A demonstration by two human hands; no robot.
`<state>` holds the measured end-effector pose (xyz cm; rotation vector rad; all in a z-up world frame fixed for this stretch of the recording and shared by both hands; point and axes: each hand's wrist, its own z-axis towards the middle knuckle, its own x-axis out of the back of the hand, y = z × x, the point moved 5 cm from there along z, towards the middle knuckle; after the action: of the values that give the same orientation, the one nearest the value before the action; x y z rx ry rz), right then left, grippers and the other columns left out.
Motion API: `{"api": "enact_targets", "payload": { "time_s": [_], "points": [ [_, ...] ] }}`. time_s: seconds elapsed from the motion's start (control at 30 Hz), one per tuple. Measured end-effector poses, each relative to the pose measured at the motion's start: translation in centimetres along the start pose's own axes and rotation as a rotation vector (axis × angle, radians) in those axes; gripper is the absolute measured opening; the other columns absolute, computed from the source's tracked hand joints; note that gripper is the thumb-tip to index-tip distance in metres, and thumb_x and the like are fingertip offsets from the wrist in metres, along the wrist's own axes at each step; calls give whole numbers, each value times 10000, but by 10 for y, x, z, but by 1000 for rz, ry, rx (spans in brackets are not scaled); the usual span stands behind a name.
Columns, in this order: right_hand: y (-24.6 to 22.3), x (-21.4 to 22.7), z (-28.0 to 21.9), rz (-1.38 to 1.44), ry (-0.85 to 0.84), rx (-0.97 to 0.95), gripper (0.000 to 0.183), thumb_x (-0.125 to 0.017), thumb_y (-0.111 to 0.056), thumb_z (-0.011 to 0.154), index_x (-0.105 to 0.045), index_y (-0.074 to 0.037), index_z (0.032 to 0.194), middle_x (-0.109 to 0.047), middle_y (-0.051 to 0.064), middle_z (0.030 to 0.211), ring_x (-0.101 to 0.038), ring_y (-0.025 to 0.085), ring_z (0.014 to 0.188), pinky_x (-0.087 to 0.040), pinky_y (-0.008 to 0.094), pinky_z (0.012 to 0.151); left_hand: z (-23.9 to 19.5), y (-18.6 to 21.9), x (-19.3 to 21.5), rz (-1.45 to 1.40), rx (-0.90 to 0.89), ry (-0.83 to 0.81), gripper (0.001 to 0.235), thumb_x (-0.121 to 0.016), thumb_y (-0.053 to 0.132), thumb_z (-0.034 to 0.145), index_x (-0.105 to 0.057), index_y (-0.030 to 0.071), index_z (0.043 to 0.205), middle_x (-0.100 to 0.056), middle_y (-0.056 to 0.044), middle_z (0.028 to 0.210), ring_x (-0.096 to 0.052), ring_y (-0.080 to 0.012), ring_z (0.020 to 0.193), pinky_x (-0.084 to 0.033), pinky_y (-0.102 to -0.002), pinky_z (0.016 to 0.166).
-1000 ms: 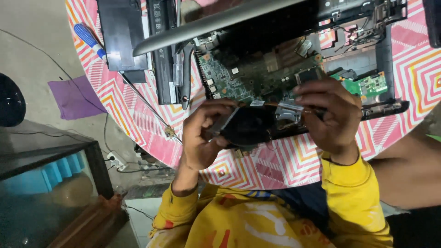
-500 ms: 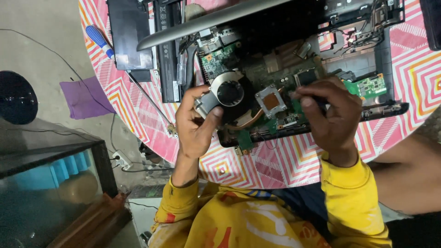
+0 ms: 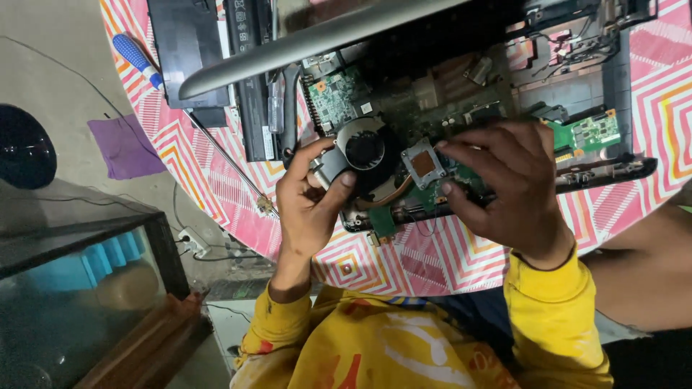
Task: The person works on a disassembled laptop placed on a patterned surface. They use a screwdriver to remove screws from the motherboard and then detach the cooling fan assembly. The person handles the fan and the motherboard directly, moving components around to access different parts of the device.
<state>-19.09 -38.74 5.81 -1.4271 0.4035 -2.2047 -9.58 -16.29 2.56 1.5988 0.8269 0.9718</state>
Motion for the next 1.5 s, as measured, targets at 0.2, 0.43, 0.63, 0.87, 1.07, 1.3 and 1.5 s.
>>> {"api": "enact_targets", "payload": {
  "time_s": [0.2,0.43,0.63,0.87,1.07,1.3,1.5],
  "points": [
    [4,-4,-1,21,3,12,310,-770,-311,900,-744,-94,1119,-697,74,1127,-579,308,1059,-351,460,904,5,-2,1,129,-111,-16,331,-648,256,988,-588,69,1254,-435,57,690,-295,-44,500,-194,-211,468],
    [10,4,-6,172,72,-81,326,-675,-277,953,-730,16,1084,-689,174,1088,-605,347,1045,-434,472,907,6,4,0,178,-197,33,475,-588,422,982,-556,45,1269,-572,-8,923,-308,-64,553,-372,-252,620],
    [12,6,-11,178,138,-95,302,-686,-237,952,-734,46,1046,-716,200,1012,-667,374,1014,-454,475,918,0,17,-5,-59,-109,58,348,-655,275,892,-466,123,1143,-574,-19,1005,-527,-133,869,-396,-271,762],
    [14,7,-12,256,218,-150,234,-648,-120,1006,-699,108,1004,-705,236,939,-676,376,903,-496,480,860,2,16,9,-251,-168,133,317,-651,185,864,-437,92,1079,-515,-4,889,-476,-77,738,-358,-245,656],
    [13,7,-12,269,251,-163,193,-635,-68,1015,-692,110,968,-693,230,895,-667,362,867,-505,472,830,11,17,34,-224,-271,261,344,-676,243,864,-462,102,1092,-518,-22,934,-477,-124,815,-377,-276,712],
    [17,4,-13,284,263,-169,199,-642,-64,1020,-685,122,963,-692,237,886,-667,357,846,-519,458,799,17,9,49,-32,-283,291,367,-612,325,932,-523,60,1169,-564,-50,1001,-499,-159,914,-401,-323,807],
    [16,4,-17,212,220,-121,219,-650,-39,1055,-696,158,972,-700,276,909,-680,404,870,-515,500,832,22,19,55,-44,-317,299,347,-591,360,978,-554,76,1175,-606,-47,1059,-554,-163,985,-442,-319,861]
  ]
}}
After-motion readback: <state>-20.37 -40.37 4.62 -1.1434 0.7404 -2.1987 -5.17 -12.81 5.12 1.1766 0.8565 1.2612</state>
